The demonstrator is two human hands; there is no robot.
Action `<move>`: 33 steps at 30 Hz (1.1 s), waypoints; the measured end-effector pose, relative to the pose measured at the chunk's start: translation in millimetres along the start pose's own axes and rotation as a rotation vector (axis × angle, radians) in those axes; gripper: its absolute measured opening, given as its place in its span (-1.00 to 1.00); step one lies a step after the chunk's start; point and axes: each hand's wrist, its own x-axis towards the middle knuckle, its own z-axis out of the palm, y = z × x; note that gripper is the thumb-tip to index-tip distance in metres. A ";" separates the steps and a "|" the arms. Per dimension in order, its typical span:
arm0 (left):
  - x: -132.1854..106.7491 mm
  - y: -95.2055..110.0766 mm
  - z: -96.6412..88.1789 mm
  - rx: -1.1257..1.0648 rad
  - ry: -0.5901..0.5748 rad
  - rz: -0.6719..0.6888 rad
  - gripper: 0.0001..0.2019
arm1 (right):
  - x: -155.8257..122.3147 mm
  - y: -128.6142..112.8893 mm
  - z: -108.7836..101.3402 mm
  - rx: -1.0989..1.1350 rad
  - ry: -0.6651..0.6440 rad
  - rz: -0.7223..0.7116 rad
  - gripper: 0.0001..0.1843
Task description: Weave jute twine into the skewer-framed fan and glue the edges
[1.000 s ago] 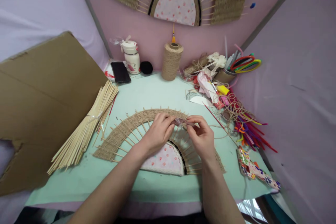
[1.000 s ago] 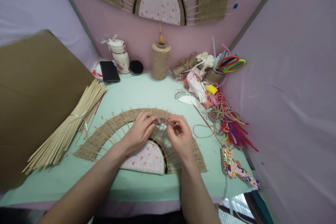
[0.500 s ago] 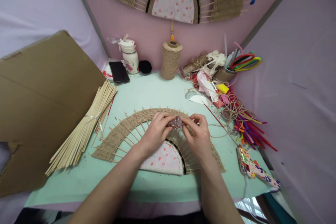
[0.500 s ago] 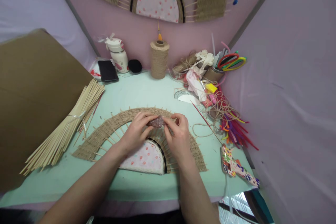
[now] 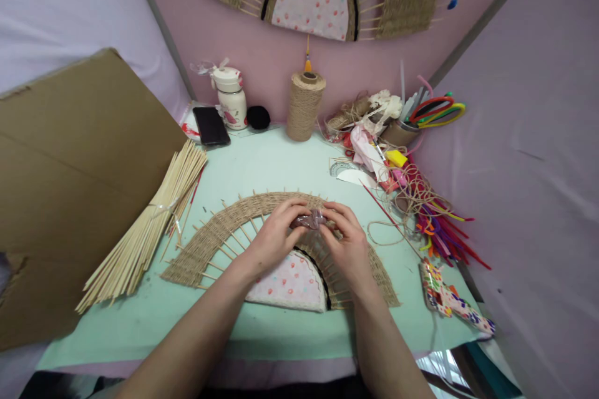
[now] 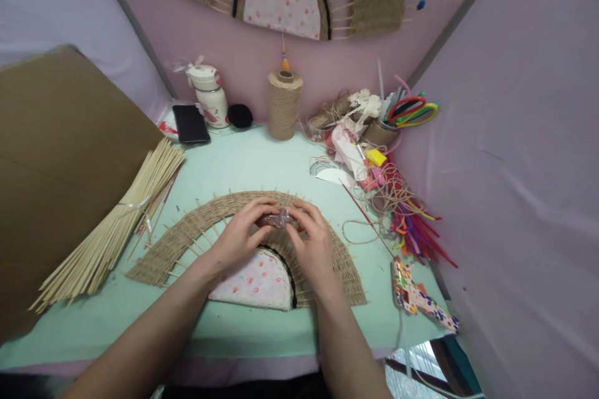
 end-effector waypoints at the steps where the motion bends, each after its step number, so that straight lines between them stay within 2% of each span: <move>1: 0.0 -0.2 -0.7 -0.032 -0.026 -0.015 -0.68 | -0.4 0.1 0.7 0.010 -0.023 0.005 -0.76; 4: -0.2 -0.6 -0.7 -0.074 -0.060 -0.062 -0.67 | -1.0 1.8 1.7 0.023 -0.082 0.033 -0.78; 9: -1.1 1.9 3.5 -0.075 -0.013 -0.081 -0.68 | -0.8 4.0 2.5 -0.086 -0.134 0.068 -0.89; 13: -1.2 3.0 4.5 -0.065 0.002 -0.072 -0.69 | -0.5 0.8 3.9 -0.095 -0.097 0.074 -0.93; 17: -0.7 1.4 4.1 -0.060 0.030 -0.075 -0.71 | -0.2 -4.1 5.0 -0.041 -0.036 0.032 -0.82; 19: -0.6 0.3 4.5 -0.047 0.031 -0.062 -0.71 | 0.1 -5.1 6.0 -0.044 -0.041 0.033 -0.80; 23: 0.1 -1.3 4.8 0.023 -0.015 0.031 -0.73 | 2.3 -4.4 5.5 -0.043 -0.120 0.110 -0.91; 25: 0.7 -2.2 3.3 0.050 -0.035 0.079 -0.74 | 4.2 -4.6 1.1 0.085 -0.186 0.230 -0.94; 27: 1.5 -3.7 0.8 0.058 -0.036 0.108 -0.75 | 6.4 -6.3 -7.4 0.351 -0.258 0.377 -0.94; 28: 1.9 -4.7 -0.5 0.054 -0.019 0.110 -0.76 | 7.4 -7.7 -12.7 0.520 -0.274 0.430 -0.88; 31: 2.9 -7.9 -3.0 -0.048 0.087 0.026 -0.76 | 10.0 -13.0 -28.6 0.949 -0.148 0.431 -0.67; 33: 3.9 -9.7 -3.9 -0.218 0.193 -0.071 -0.76 | 11.3 -15.7 -34.5 1.052 -0.025 0.393 -0.67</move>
